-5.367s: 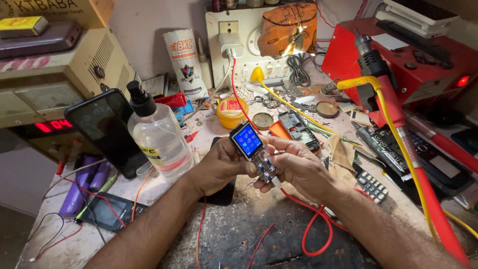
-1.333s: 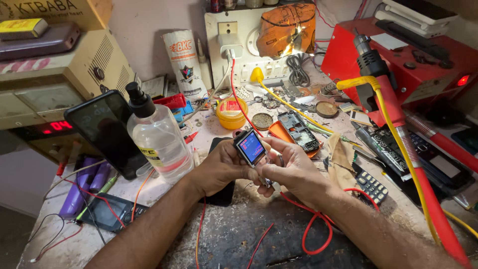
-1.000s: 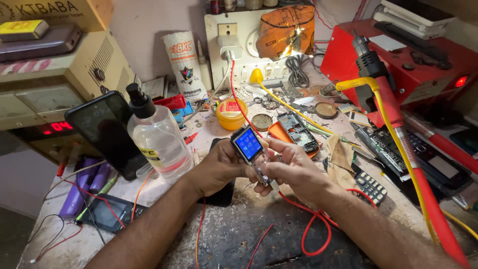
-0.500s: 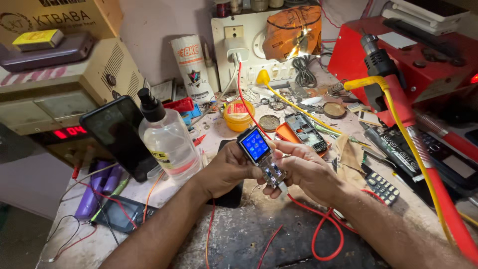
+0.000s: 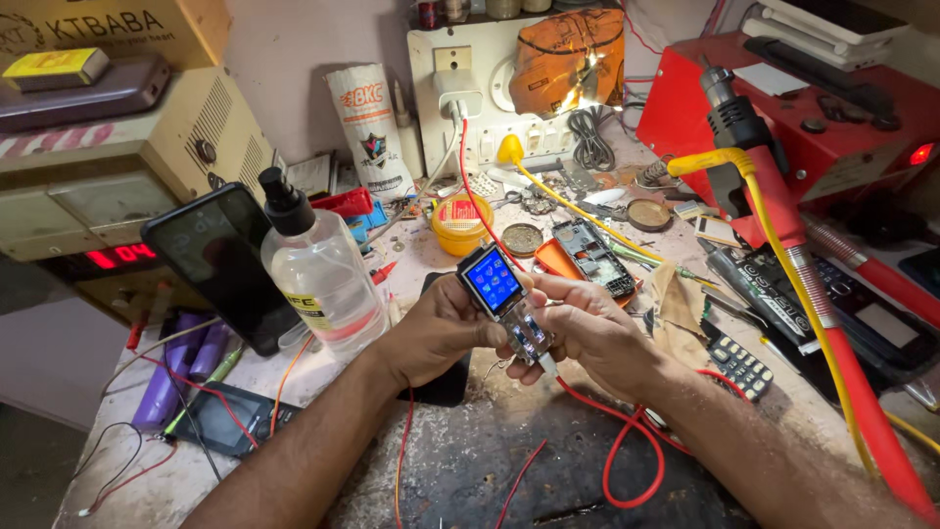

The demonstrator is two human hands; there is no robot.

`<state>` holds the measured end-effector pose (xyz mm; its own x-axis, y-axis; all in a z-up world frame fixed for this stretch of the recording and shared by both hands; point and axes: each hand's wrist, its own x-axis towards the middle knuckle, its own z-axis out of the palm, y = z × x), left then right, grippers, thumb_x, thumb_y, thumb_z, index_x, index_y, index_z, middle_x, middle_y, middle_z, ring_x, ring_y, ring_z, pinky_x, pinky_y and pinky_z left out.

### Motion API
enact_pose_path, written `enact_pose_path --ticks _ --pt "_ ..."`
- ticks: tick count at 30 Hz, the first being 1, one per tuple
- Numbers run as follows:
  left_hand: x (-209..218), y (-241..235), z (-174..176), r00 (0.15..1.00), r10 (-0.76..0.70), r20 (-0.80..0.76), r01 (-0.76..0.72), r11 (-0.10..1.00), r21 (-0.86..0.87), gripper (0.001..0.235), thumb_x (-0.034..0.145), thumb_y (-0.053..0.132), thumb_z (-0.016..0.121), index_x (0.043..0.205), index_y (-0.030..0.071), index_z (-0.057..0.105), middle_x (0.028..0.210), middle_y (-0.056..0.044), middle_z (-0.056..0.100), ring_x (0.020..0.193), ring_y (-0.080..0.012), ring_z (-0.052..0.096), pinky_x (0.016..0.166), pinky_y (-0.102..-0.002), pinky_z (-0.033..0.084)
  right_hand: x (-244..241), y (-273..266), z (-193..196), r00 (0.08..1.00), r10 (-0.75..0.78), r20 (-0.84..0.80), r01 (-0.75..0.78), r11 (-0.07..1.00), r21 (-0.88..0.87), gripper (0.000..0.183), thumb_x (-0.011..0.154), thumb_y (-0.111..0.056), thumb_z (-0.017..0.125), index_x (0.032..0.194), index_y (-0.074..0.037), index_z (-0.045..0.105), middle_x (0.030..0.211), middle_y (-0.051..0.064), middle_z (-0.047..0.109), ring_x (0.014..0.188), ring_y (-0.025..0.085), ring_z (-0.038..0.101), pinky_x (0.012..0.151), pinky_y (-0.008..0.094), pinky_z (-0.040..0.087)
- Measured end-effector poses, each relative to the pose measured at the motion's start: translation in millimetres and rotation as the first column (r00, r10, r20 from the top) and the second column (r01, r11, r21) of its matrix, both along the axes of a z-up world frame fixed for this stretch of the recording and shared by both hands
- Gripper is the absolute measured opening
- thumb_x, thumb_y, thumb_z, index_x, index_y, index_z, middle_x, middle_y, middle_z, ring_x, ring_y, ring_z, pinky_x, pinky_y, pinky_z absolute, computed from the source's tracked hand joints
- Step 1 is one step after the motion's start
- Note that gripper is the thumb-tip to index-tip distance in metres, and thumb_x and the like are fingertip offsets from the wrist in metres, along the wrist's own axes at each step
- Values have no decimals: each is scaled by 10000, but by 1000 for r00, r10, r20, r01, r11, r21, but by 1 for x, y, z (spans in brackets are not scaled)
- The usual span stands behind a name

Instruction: The person connects a small electronic device with a screen to a power source using red and black wires. The device powers on and displays a boot sequence. The person holds the device and observes the screen as it cycles through menus.

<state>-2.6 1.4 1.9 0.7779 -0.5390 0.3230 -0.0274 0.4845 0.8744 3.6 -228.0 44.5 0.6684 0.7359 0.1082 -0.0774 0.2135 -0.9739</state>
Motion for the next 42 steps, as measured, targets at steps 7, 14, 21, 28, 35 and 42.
enact_pose_path --ticks 7,14,21,28,35,42 --pt "2 -1 -3 999 19 33 -20 1000 13 511 885 110 845 1343 61 624 1207 -57 740 1093 -143 693 965 -339 554 3 3 -3 999 -43 5 43 999 -32 472 980 -204 486 1404 1 511 925 147 715 761 216 746 680 376 656" --pt "1 -1 -2 997 60 37 -62 998 31 504 885 139 858 1333 64 640 1173 -42 737 1029 -110 671 873 -300 534 1 0 -1 1000 -12 0 12 1000 -13 464 975 -220 501 1352 49 505 984 148 719 797 234 760 692 362 655" --pt "1 -4 2 995 98 22 -99 994 38 456 884 129 838 1290 46 647 1213 -37 739 1076 -109 681 908 -292 545 3 -1 2 1000 1 5 -1 999 -35 487 999 -210 484 1436 2 465 988 148 723 789 224 756 678 342 637" --pt "3 -7 4 984 174 29 -176 983 53 397 911 63 765 1290 35 652 1181 -63 740 1009 -135 682 903 -329 554 0 4 10 992 -126 22 128 982 -137 513 998 -230 569 1476 -53 504 925 55 694 730 110 697 633 269 590" --pt "7 -9 4 940 338 39 -335 940 -58 371 939 40 718 1295 25 611 1250 -85 717 1151 -164 675 1045 -352 522 -2 -1 13 907 -321 272 400 857 -324 505 889 -272 739 1329 -56 616 749 11 710 632 68 632 538 207 490" --pt "3 -11 12 896 437 82 -425 896 -129 394 936 37 727 1301 32 579 1282 -92 704 1183 -176 657 1059 -361 507 -1 6 2 880 -387 275 441 881 -171 286 864 -168 786 1074 -3 683 837 12 732 711 51 688 609 197 576"
